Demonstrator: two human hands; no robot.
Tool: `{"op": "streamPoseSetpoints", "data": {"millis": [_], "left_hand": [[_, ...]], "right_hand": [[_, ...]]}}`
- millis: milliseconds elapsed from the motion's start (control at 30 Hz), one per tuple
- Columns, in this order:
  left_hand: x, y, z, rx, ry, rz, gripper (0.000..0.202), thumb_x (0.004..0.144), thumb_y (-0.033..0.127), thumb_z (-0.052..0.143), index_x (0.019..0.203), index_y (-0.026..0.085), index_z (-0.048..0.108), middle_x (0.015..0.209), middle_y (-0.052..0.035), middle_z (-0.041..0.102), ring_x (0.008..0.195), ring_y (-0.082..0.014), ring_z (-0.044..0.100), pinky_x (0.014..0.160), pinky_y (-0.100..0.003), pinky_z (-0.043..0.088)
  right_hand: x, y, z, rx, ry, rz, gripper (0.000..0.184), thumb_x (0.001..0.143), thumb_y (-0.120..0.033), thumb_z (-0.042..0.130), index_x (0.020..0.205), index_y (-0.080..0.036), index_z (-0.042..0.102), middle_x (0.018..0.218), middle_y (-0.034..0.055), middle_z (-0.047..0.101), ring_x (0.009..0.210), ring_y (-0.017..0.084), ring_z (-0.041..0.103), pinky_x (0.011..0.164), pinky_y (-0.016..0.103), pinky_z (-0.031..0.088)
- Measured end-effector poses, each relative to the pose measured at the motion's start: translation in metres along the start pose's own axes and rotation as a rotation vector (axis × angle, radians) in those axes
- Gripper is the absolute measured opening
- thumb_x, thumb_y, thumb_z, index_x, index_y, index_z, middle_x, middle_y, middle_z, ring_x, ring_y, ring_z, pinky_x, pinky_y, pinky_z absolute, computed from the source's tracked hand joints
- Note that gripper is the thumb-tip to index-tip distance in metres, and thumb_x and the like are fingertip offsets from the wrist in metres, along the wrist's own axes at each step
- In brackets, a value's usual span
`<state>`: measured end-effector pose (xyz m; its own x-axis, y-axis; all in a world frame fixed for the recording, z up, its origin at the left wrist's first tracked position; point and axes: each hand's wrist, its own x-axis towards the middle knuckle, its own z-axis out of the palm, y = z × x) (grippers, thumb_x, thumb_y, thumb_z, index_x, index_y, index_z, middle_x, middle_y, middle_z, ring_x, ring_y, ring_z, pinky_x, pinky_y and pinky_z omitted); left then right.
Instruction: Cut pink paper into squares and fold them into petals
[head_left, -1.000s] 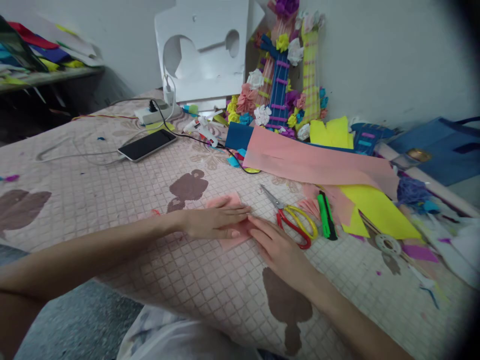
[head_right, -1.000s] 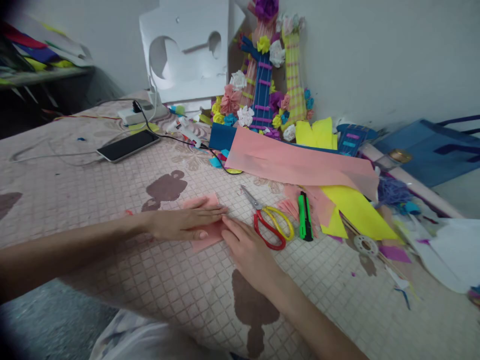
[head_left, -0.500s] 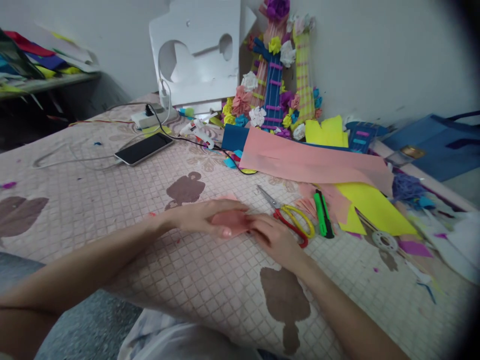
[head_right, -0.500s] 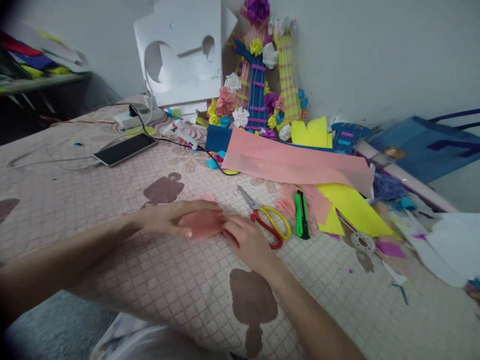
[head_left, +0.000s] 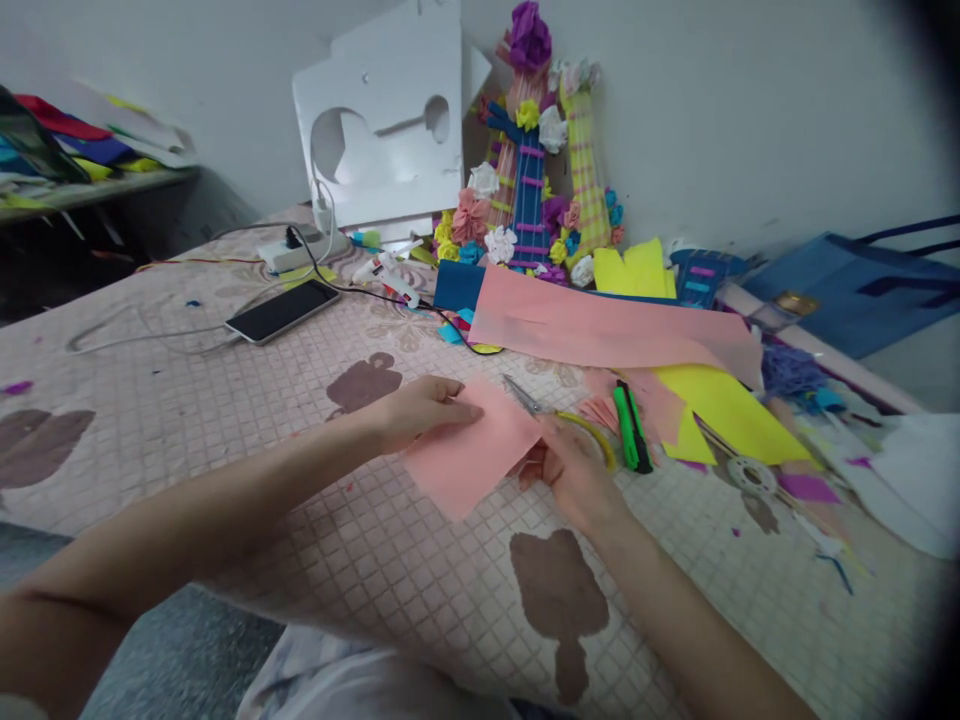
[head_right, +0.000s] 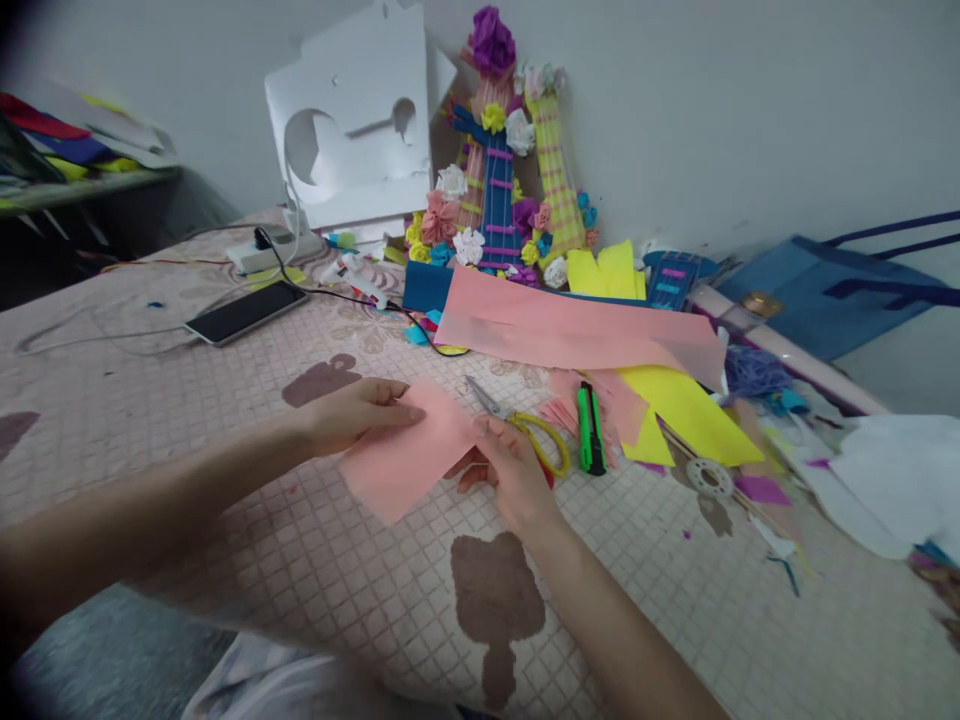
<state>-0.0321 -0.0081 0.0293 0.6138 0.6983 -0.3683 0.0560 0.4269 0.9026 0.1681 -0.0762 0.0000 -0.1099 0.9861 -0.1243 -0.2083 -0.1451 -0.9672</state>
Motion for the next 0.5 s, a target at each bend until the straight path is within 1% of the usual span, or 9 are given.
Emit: {"op": "streamPoseSetpoints", "data": {"millis": [100,200,300,400,500], "left_hand": [[0.012,-0.005,0.002,-0.066,-0.019,-0.045,0.023,0.070,0.027,0.073,0.083,0.012,0.061,0.078,-0.0073,0.069,0.066,-0.0148,0.065,0.061,-0.027,0.050],[0.022,-0.012,-0.001,-0.064,0.006,-0.058,0.025,0.072,0.032,0.073,0.080,0.011,0.061,0.074,-0.0060,0.068,0.060,-0.0124,0.062,0.057,-0.025,0.048],[0.026,-0.016,-0.006,-0.044,0.024,-0.032,0.026,0.074,0.035,0.071,0.079,0.012,0.060,0.070,-0.0031,0.065,0.056,-0.0103,0.058,0.051,-0.022,0.043],[0.026,-0.018,-0.008,-0.011,0.059,0.008,0.023,0.073,0.032,0.071,0.080,0.013,0.059,0.064,-0.0002,0.060,0.051,-0.0077,0.053,0.046,-0.019,0.036],[0.024,-0.019,-0.009,0.045,0.102,0.039,0.023,0.072,0.030,0.072,0.073,0.013,0.056,0.056,0.0027,0.054,0.044,-0.0049,0.044,0.041,-0.018,0.027]], "right_hand": [[0.002,0.002,-0.003,-0.042,0.104,0.039,0.033,0.071,-0.045,0.072,0.068,-0.017,0.055,0.052,-0.0031,0.059,0.043,0.010,0.056,0.035,0.016,0.038],[0.004,0.005,-0.006,-0.061,0.147,0.074,0.036,0.068,-0.046,0.074,0.065,-0.017,0.052,0.047,-0.0035,0.058,0.038,0.009,0.054,0.031,0.015,0.035],[0.004,0.006,-0.007,-0.072,0.136,0.093,0.037,0.067,-0.046,0.074,0.063,-0.018,0.051,0.045,-0.0040,0.057,0.038,0.010,0.054,0.030,0.016,0.035],[0.002,0.007,-0.005,-0.075,0.092,0.116,0.035,0.070,-0.045,0.073,0.065,-0.018,0.051,0.046,-0.0038,0.058,0.039,0.010,0.055,0.031,0.015,0.035],[0.001,0.009,-0.003,-0.064,0.053,0.119,0.035,0.072,-0.046,0.071,0.068,-0.018,0.052,0.049,-0.0034,0.060,0.040,0.009,0.055,0.031,0.015,0.036]]}}
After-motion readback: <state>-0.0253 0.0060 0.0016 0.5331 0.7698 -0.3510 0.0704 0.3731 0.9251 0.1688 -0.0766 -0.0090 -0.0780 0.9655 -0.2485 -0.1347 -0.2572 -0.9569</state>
